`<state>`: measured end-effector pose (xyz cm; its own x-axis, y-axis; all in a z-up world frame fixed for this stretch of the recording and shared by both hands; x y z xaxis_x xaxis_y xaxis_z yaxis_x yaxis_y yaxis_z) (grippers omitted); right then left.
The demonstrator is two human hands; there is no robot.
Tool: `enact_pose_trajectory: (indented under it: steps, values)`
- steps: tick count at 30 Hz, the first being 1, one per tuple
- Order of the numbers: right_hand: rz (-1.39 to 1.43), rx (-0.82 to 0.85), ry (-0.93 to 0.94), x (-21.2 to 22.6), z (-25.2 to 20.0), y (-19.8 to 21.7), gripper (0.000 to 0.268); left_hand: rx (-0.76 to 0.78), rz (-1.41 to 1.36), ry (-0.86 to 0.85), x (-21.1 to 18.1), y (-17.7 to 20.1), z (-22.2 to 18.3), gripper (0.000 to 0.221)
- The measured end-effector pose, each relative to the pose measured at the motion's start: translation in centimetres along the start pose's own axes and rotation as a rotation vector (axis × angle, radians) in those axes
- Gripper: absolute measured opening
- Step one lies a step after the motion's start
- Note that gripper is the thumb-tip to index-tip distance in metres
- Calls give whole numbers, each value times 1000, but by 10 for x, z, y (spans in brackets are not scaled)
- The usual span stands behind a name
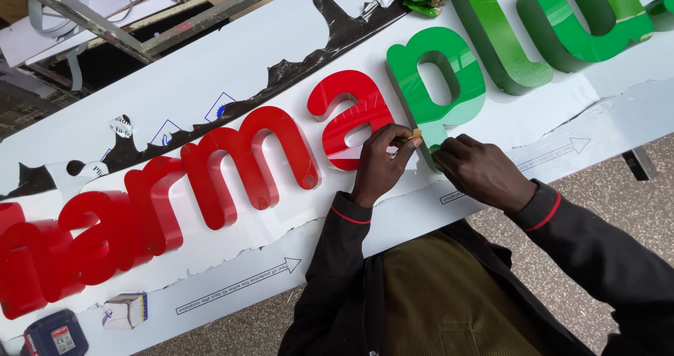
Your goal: Peeling off the protective plastic film from large 3D letters for a pharmacy sign.
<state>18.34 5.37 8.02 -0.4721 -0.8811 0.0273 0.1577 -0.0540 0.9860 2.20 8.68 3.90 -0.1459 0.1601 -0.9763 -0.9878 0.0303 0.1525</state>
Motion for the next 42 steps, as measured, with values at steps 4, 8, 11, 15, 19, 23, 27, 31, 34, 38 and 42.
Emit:
enact_pose_trajectory:
  steps: [4,8,11,15,19,23,27,31,34,38,42]
  values:
    - [-71,8,18,5,0,-3,4,10,6,-24,-3,-1,1,15]
    - [-134,50,37,13,12,-2,8,13,-16,-27,-2,-1,0,14]
    - [-176,83,47,10,16,-13,9,18,-18,-35,-1,0,0,14]
    - [-134,77,43,-5,13,-26,14,31,-23,-31,-3,1,-1,15]
    - [68,43,-58,-23,9,-23,11,26,-23,-17,-2,3,-1,17]
    - [153,-13,-166,-36,2,-21,7,56,-33,9,3,1,-2,16]
    - [186,-79,-261,-47,-1,-7,5,86,-8,13,4,0,-1,14]
    - [201,-171,-336,-71,-21,3,8,91,-11,33,0,0,0,17]
    - [279,-324,-371,-82,-34,18,16,99,51,77,0,-2,-1,23]
    - [471,-346,-403,-71,-23,-2,6,71,1,83,-2,-2,2,21]
    - [258,-174,-261,-40,1,-4,16,51,14,72,-5,-3,-1,20]
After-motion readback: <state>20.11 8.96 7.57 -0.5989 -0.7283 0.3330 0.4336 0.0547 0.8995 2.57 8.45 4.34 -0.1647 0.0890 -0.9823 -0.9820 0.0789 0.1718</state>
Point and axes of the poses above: each hand's wrist, its own z-axis towards the middle knuckle, its own y-axis out of the back of the hand, x = y × z, the point moved 9 cm from there along z, towards the middle knuckle, and after that the axes turned 13 degrees about y, right-handed, at the moved point
